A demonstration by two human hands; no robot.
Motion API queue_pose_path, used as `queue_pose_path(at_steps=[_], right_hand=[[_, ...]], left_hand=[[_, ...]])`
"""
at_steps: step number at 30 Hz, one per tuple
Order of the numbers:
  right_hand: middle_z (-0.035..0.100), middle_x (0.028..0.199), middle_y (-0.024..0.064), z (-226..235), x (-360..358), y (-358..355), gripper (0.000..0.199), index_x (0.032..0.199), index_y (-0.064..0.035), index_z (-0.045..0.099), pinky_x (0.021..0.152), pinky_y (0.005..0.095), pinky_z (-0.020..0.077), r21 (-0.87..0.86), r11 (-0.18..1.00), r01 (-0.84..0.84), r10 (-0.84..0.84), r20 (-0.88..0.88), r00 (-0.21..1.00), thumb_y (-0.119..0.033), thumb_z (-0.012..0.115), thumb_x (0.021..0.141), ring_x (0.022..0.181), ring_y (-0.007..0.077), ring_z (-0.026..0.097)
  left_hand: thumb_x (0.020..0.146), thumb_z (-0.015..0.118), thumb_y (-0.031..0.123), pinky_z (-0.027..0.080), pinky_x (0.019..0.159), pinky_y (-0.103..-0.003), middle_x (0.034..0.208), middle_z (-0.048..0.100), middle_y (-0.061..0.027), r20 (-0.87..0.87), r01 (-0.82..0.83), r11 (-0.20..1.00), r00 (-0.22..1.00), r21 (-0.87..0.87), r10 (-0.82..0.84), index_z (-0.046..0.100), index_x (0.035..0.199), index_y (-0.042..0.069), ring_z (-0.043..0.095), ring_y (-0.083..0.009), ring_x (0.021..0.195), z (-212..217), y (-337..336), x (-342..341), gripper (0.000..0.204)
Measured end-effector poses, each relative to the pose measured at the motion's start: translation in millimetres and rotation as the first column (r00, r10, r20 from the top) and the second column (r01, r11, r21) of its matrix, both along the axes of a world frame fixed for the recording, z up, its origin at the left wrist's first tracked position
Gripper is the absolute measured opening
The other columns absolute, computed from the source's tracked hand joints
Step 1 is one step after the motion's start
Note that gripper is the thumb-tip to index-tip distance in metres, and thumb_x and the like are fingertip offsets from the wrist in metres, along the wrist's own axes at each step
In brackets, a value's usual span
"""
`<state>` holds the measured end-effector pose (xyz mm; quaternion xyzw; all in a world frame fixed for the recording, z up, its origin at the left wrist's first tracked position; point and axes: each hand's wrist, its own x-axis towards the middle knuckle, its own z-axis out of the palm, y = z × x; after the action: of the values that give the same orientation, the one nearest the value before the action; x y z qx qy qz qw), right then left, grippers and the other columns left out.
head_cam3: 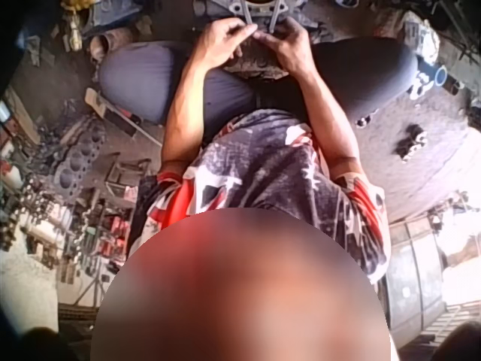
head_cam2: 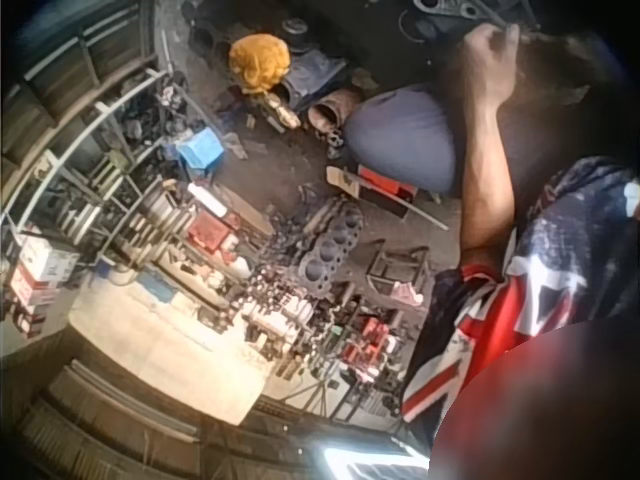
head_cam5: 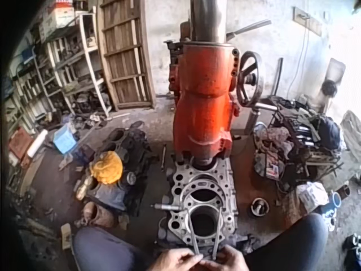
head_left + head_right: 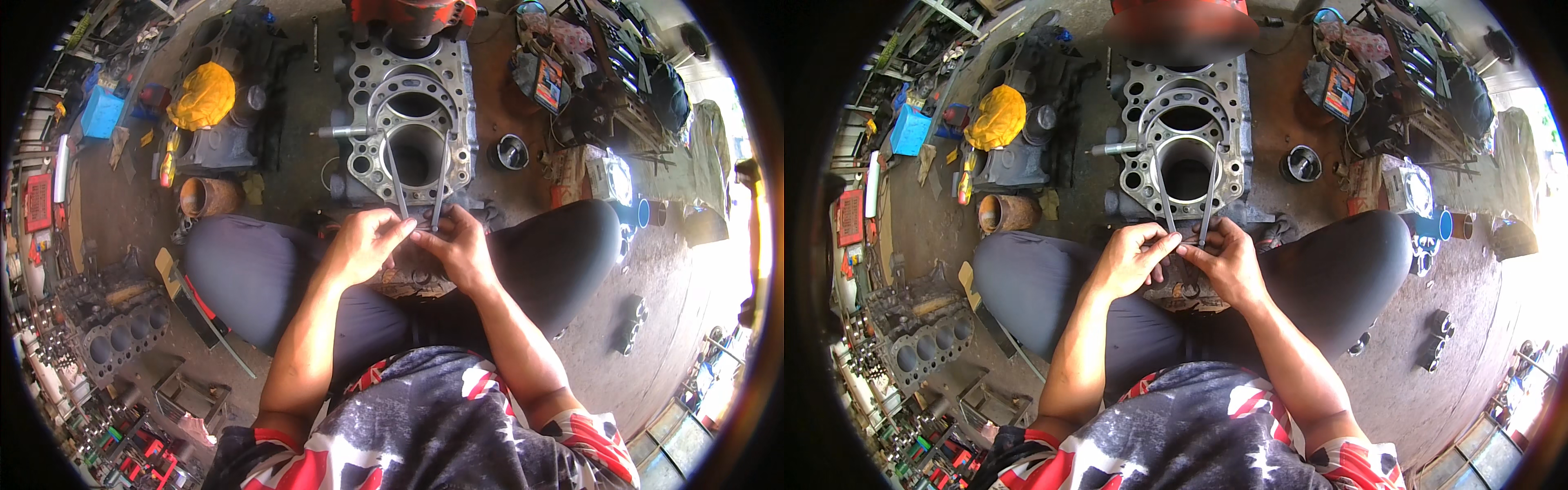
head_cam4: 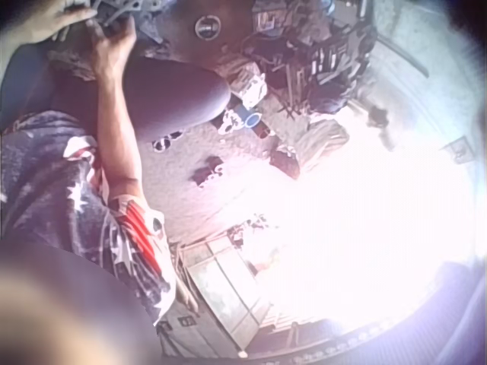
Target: The person sits on the floor and uses a caliper to measure the inner diameter of a cylinder in an engine block. They repeatedly insert the caliper, adjust its jaws, and read the measurement.
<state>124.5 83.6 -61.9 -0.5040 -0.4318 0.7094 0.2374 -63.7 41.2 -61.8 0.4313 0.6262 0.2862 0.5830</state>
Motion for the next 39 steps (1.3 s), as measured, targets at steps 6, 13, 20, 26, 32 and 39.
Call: queue_pose_path(at_steps=[6,13,20,26,32,39], right_hand=[[0.075,0.099,0.0141,-3.9,-1.2,0.2,0.031,0.111,0.0039,0.06,0.081,0.0281,0.0564,-0.005,1.0,-0.001,0.001,0.043,0.999,-0.001,0.078,0.087,0.09,0.0125,0.068],[0.075,0.098,0.014,-5.7,-1.4,-1.1,0.03,0.11,0.0038,0.06,0.081,0.0282,0.0561,-0.001,1.0,0.025,-0.025,-0.008,1.0,-0.002,0.079,0.087,0.089,0.0123,0.068],[0.075,0.099,0.0143,-5.8,-1.5,-1.1,0.03,0.11,0.0047,0.06,0.081,0.0279,0.0563,-0.01,1.0,0.024,-0.024,0.002,1.0,-0.002,0.078,0.087,0.09,0.0125,0.068],[0.074,0.1,0.0155,-3.2,-0.3,-0.1,0.033,0.112,0.0054,0.059,0.082,0.028,0.0569,-0.015,1.0,0.008,-0.008,0.007,1.0,-0.002,0.078,0.087,0.091,0.0134,0.068],[0.074,0.1,0.0158,-3.0,0.1,0.5,0.033,0.112,0.0054,0.059,0.081,0.0282,0.0573,0.001,1.0,-0.001,0.001,0.018,1.0,-0.002,0.078,0.087,0.091,0.0135,0.069],[0.074,0.101,0.0162,-3.5,0.3,-0.5,0.033,0.111,0.0049,0.059,0.08,0.0286,0.0578,0.054,0.999,-0.007,0.006,0.028,1.0,-0.003,0.079,0.087,0.091,0.0139,0.069]], left_hand=[[0.101,0.065,0.033,0.047,0.045,-0.023,0.067,0.064,-0.0027,0.004,0.002,1.0,1.0,-0.005,-0.002,0.069,0.094,0.0,0.063,-0.0087,0.053,-0.6,0.0,-0.4,0.034],[0.1,0.066,0.035,0.047,0.045,-0.023,0.069,0.065,-0.0028,-0.002,0.002,1.0,1.0,-0.004,-0.002,0.069,0.094,0.0,0.064,-0.0088,0.054,1.6,0.4,-0.5,0.036],[0.101,0.065,0.035,0.047,0.046,-0.023,0.069,0.064,-0.0024,0.003,0.007,1.0,1.0,-0.011,-0.007,0.069,0.094,0.0,0.064,-0.0088,0.055,0.7,0.5,-0.5,0.036],[0.101,0.065,0.035,0.047,0.046,-0.023,0.068,0.064,-0.0019,0.003,0.01,1.0,1.0,-0.008,-0.01,0.069,0.094,0.001,0.064,-0.0087,0.054,-0.1,-0.3,0.0,0.035],[0.101,0.065,0.035,0.047,0.046,-0.023,0.069,0.064,-0.0023,-0.003,0.014,1.0,1.0,0.002,-0.014,0.069,0.095,0.001,0.064,-0.0089,0.054,-1.1,-0.3,0.7,0.035],[0.1,0.065,0.039,0.049,0.05,-0.027,0.072,0.067,-0.0065,-0.001,0.001,1.0,1.0,-0.012,-0.001,0.069,0.094,-0.001,0.064,-0.0115,0.056,1.0,-0.9,0.6,0.04]])
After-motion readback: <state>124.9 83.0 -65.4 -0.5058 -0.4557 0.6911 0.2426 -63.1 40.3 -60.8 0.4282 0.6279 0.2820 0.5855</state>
